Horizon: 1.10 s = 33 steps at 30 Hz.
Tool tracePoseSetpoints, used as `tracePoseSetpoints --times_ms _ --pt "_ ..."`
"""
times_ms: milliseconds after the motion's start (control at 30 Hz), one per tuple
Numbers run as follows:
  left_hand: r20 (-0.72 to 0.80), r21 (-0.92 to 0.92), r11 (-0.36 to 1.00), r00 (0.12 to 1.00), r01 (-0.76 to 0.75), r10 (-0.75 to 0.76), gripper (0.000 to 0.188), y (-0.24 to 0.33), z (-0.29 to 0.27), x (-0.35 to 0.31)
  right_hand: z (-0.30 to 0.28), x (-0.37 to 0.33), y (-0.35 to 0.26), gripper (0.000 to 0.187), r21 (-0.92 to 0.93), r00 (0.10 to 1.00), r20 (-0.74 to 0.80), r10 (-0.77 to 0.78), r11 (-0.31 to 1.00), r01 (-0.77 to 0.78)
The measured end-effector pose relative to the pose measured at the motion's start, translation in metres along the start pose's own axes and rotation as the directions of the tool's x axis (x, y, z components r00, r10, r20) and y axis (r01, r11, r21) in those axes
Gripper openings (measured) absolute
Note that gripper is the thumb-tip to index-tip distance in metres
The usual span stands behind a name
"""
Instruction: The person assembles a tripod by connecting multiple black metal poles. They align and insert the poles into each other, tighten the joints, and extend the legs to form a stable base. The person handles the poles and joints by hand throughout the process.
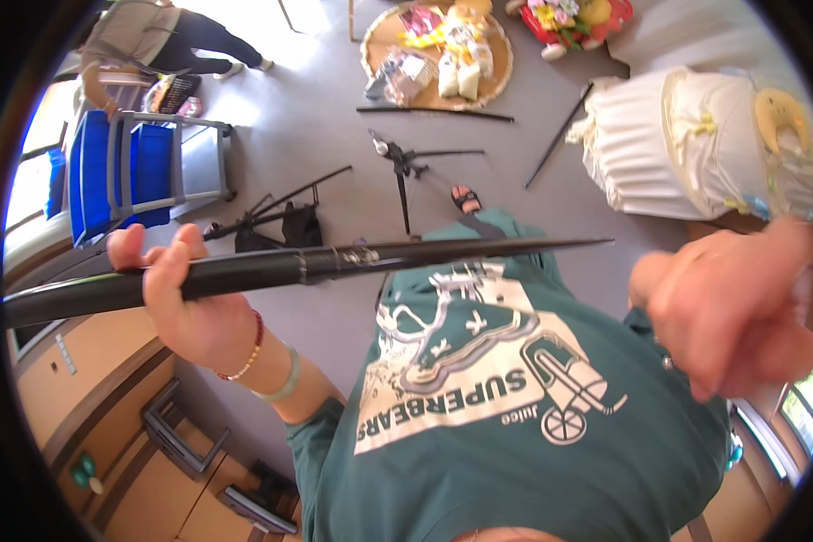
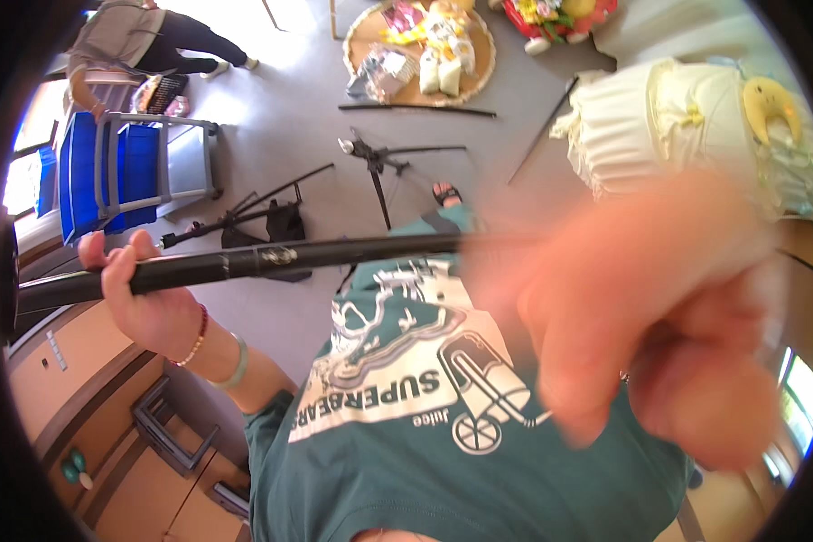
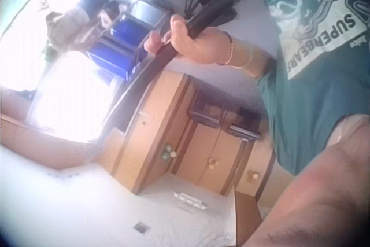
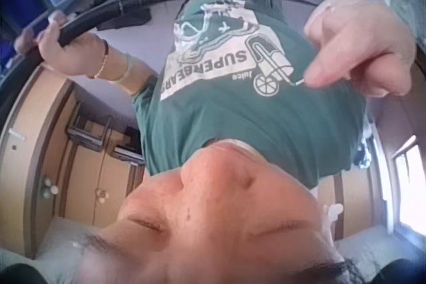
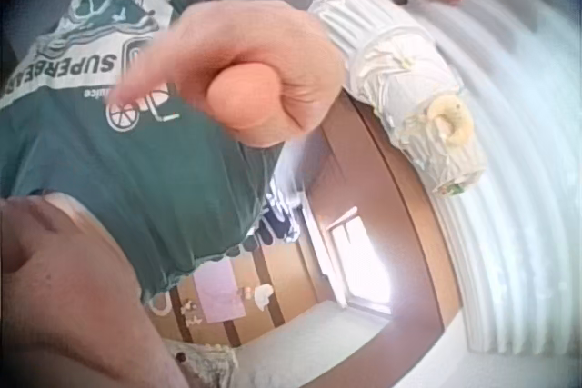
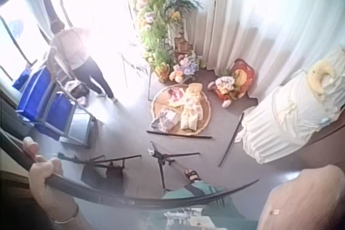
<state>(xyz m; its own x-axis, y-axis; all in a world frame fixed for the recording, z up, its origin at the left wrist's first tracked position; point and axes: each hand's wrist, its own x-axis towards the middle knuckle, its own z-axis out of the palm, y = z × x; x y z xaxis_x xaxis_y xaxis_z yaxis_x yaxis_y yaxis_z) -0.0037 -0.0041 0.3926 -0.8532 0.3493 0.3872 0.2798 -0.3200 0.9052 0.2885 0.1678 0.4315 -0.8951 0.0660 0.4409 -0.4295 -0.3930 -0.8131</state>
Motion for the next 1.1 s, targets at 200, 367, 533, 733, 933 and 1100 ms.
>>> tracePoseSetpoints --times_ms 200,367,533,733,933,1100 --pt "-0.004 -0.010 0.998 0.998 0.065 -0.065 0.015 0.002 -0.013 -0.018 0.007 -0.046 0.024 0.037 0.437 0.834 0.314 -0.454 0.849 0.297" --pt "-0.043 -0.021 0.997 0.996 0.075 -0.076 0.014 -0.001 -0.018 -0.022 -0.019 -0.110 -0.026 0.038 0.295 0.671 -0.167 -0.723 0.612 0.734" --pt "-0.031 -0.015 0.996 0.995 0.091 -0.091 0.013 -0.012 -0.031 -0.025 0.036 -0.046 0.001 0.009 -0.021 0.528 0.179 -0.830 0.533 0.846" --pt "0.063 0.041 0.997 0.996 0.068 -0.071 0.010 -0.021 -0.028 -0.027 -0.004 -0.034 0.091 0.006 -0.997 0.982 -0.062 0.179 -0.049 -0.054" --pt "0.041 -0.070 0.992 0.994 0.108 -0.106 0.020 -0.030 -0.038 -0.029 -0.052 -0.010 0.144 0.035 -0.807 0.889 -0.452 0.069 0.393 -0.441" --pt "-0.014 -0.151 0.982 0.993 0.112 -0.116 0.017 -0.012 -0.023 -0.030 0.005 0.028 0.179 0.052 -0.600 0.915 -0.196 0.354 0.694 -0.397"
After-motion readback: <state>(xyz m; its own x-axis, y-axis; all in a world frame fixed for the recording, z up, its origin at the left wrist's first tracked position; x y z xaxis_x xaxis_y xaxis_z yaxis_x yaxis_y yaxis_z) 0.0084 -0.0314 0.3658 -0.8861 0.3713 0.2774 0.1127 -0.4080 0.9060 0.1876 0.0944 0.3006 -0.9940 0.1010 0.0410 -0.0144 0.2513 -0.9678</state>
